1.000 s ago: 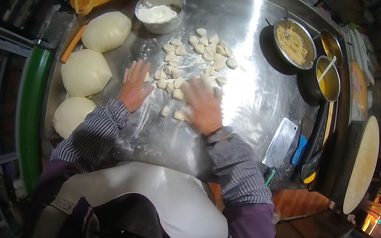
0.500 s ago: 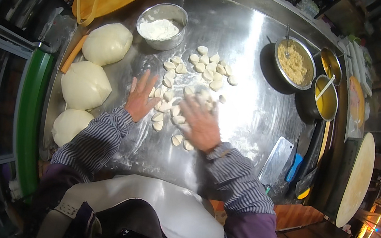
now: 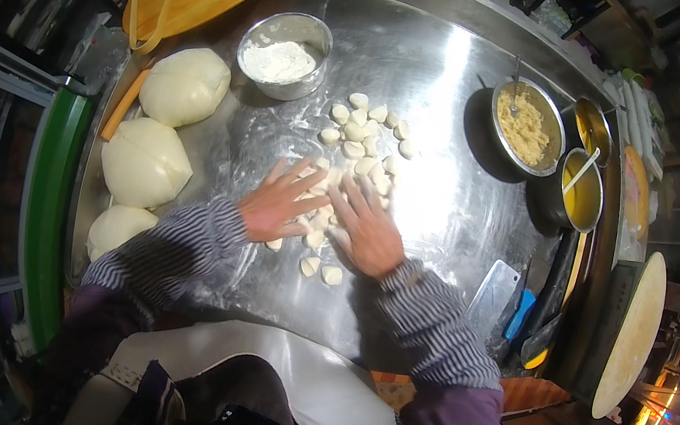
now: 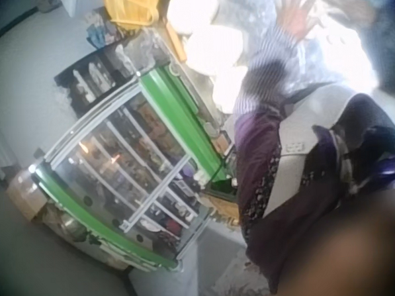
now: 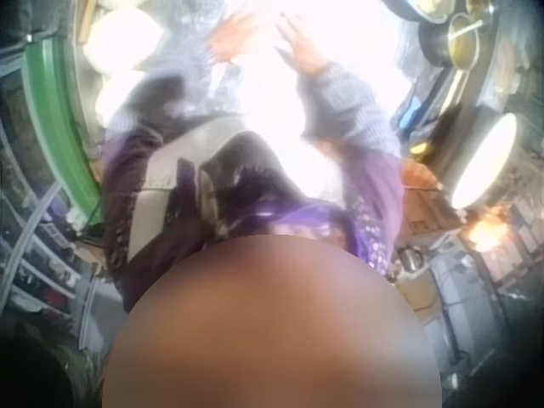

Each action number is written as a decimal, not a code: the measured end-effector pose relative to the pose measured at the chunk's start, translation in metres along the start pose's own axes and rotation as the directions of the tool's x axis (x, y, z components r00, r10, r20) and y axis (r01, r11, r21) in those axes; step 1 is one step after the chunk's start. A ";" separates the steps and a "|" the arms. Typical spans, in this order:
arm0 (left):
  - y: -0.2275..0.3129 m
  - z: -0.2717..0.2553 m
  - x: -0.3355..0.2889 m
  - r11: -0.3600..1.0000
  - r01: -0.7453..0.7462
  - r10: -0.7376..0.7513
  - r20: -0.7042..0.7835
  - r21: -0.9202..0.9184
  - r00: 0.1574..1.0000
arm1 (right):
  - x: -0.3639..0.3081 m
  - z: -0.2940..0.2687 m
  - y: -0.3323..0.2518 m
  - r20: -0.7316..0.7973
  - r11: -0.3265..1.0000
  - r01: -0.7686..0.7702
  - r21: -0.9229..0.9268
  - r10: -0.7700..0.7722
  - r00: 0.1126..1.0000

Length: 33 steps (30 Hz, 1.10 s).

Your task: The person portions dough into small pieces, flattens them into discs, and rolls them into thin wrappers using a rolling pin. The wrappers are arranged on a stainless steel countertop.

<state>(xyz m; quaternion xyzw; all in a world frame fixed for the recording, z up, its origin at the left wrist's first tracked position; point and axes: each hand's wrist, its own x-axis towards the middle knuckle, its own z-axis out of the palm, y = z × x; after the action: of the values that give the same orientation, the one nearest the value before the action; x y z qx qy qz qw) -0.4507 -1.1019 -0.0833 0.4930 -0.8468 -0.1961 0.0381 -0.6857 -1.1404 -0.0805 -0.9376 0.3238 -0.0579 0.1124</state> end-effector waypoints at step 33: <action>-0.034 0.036 -0.054 0.924 0.267 -0.374 -0.497 -0.275 0.783 | 0.004 0.030 -0.068 0.004 0.956 0.263 0.132 -0.266 0.964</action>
<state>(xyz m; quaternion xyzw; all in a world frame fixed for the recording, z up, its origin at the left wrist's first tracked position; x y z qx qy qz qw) -0.4047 -1.0597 -0.1222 0.6592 -0.6820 -0.1326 0.2877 -0.6368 -1.0855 -0.0928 -0.9638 0.1898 -0.0834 0.1679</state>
